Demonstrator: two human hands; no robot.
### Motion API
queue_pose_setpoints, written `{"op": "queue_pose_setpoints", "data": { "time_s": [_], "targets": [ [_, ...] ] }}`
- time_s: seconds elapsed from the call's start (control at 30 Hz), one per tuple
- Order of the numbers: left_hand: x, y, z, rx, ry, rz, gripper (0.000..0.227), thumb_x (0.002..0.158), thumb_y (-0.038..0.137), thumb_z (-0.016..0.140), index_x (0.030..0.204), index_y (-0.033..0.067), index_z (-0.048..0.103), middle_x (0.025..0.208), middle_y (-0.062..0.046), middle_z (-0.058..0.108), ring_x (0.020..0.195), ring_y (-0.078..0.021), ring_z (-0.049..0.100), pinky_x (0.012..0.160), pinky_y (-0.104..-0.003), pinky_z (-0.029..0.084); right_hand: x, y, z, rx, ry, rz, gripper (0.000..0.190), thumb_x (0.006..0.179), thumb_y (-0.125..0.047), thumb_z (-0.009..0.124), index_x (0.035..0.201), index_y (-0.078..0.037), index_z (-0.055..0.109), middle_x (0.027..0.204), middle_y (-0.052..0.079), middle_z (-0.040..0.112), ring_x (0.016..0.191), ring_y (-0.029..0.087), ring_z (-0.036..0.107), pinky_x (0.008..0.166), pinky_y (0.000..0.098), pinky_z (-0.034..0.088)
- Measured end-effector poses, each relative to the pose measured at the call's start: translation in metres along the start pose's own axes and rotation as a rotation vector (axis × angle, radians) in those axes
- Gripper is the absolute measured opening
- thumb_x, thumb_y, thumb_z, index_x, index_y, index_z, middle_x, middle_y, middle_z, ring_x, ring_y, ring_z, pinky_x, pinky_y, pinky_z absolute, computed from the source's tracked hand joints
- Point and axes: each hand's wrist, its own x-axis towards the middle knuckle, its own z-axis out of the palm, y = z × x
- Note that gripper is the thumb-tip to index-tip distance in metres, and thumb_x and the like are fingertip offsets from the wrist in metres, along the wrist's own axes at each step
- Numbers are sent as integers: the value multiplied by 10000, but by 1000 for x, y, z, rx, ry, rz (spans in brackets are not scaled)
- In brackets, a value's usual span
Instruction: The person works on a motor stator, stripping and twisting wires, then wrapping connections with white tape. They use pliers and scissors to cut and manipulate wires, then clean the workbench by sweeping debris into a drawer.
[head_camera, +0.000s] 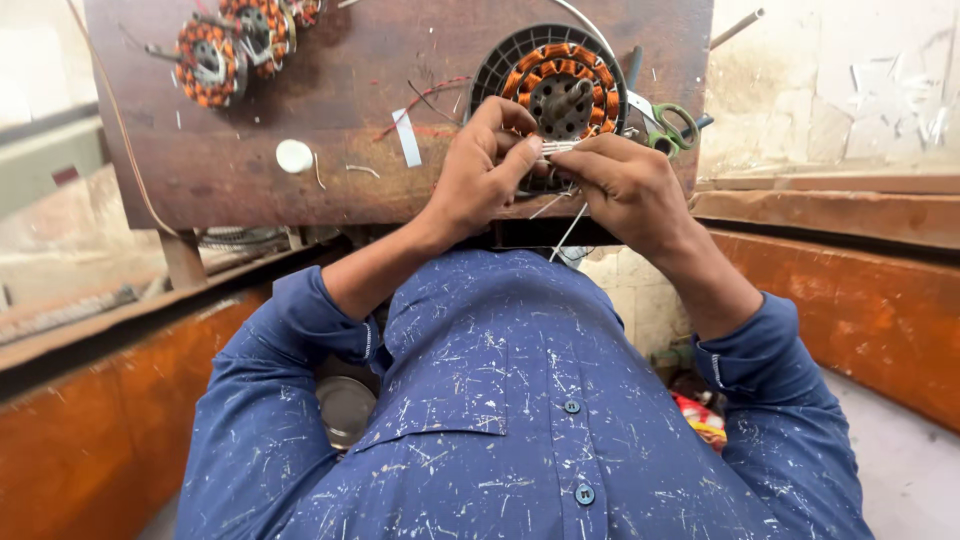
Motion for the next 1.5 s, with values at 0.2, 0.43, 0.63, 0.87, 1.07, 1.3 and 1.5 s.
{"op": "queue_pose_setpoints", "data": {
  "time_s": [0.2, 0.43, 0.63, 0.87, 1.07, 1.3, 1.5],
  "targets": [
    [-19, 4, 21, 146, 143, 151, 306, 1024, 74, 638, 1304, -9, 547, 912, -31, 760, 726, -20, 652, 609, -203, 536, -2, 3, 12, -8, 189, 120, 138, 942, -11, 808, 1072, 8, 765, 979, 144, 741, 840, 223, 740, 728, 311, 590],
    [-16, -1, 14, 430, 256, 464, 130, 977, 92, 753, 1050, -15, 741, 1051, -114, 726, 795, -148, 703, 677, -280, 583, -15, 13, 19, 35, 189, 80, 196, 1024, -30, 747, 1212, 19, 726, 995, 123, 723, 839, 188, 702, 707, 310, 575],
    [-31, -18, 3, 760, 172, 775, 148, 958, 51, 763, 962, -13, 629, 1228, -179, 641, 950, -299, 700, 828, -370, 576, -40, -8, 14, -191, 159, 143, 137, 1033, -47, 693, 1139, 37, 721, 891, 117, 631, 707, 207, 600, 584, 337, 489],
    [-19, -13, -7, 738, 41, 707, 120, 1037, -8, 655, 1108, -17, 559, 1259, -194, 584, 1081, -329, 650, 927, -405, 567, -6, 23, 19, -370, 292, 102, 58, 1083, -53, 666, 1114, -18, 700, 917, 96, 608, 718, 234, 589, 589, 364, 440],
    [14, 8, 1, -119, -149, -11, 70, 1065, 91, 553, 1071, 21, 553, 902, -86, 645, 575, -151, 616, 485, -274, 442, -22, 36, 21, 577, 267, 576, 246, 1175, -240, 529, 1055, -72, 663, 858, 69, 562, 670, 166, 526, 562, 285, 384],
    [40, -5, -13, 143, -250, 129, 46, 1063, 18, 580, 1068, 25, 535, 781, 13, 600, 624, -48, 525, 544, -229, 451, -11, 43, 24, 1199, -36, 544, 332, 1151, -320, 455, 985, -73, 604, 801, 6, 587, 516, 40, 425, 430, 197, 329],
    [23, -35, -20, 126, -172, 330, 153, 1009, -102, 531, 1110, 12, 517, 875, 1, 553, 843, -45, 566, 753, -241, 528, -13, 33, 22, -194, -329, 90, 270, 986, -260, 702, 869, -48, 582, 720, 70, 616, 483, 219, 551, 428, 377, 432]
  ]
}}
